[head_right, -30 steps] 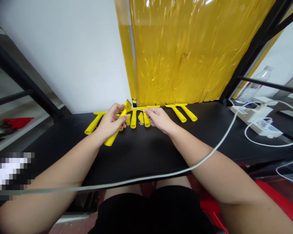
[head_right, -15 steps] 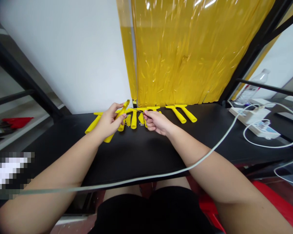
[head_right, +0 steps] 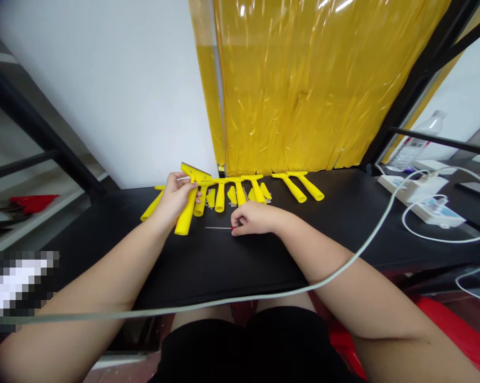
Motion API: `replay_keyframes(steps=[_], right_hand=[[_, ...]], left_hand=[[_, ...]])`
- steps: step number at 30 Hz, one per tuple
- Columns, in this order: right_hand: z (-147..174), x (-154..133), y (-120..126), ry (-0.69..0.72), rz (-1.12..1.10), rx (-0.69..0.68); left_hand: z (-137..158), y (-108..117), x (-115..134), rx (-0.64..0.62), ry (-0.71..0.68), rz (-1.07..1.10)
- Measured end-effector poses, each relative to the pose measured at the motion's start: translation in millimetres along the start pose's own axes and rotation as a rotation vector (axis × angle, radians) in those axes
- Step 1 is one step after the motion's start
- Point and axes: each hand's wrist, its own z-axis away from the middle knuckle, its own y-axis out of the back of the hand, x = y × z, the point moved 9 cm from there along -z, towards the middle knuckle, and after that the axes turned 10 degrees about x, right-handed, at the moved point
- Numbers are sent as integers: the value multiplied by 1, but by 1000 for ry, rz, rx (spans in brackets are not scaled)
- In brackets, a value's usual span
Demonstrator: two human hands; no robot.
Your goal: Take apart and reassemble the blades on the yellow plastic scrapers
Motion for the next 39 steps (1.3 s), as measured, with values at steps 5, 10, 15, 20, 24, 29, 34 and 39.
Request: replay_keyframes(steps=[5, 10, 15, 20, 24, 29, 34, 39], right_hand=[[-3, -8, 8, -9, -65, 149], [-10, -24, 9, 22, -409, 363], [-14, -33, -1, 12, -381, 412], [-11, -26, 7, -100, -258, 454], [0, -10, 38, -180, -136, 560], [21, 55, 84, -443, -79, 629], [35, 113, 95, -643, -182, 557], [40, 135, 94, -755, -240, 604]], left_hand=[[14, -10, -16, 16, 229, 63], [32, -31, -8, -72, 186, 337], [38, -34, -5, -42, 150, 440], [36, -33, 4, -101, 30, 409], [38, -38, 2, -215, 66, 377], [39, -39, -2, -286, 93, 238], [44, -45, -2, -385, 74, 157], [45, -49, -5, -424, 51, 92]])
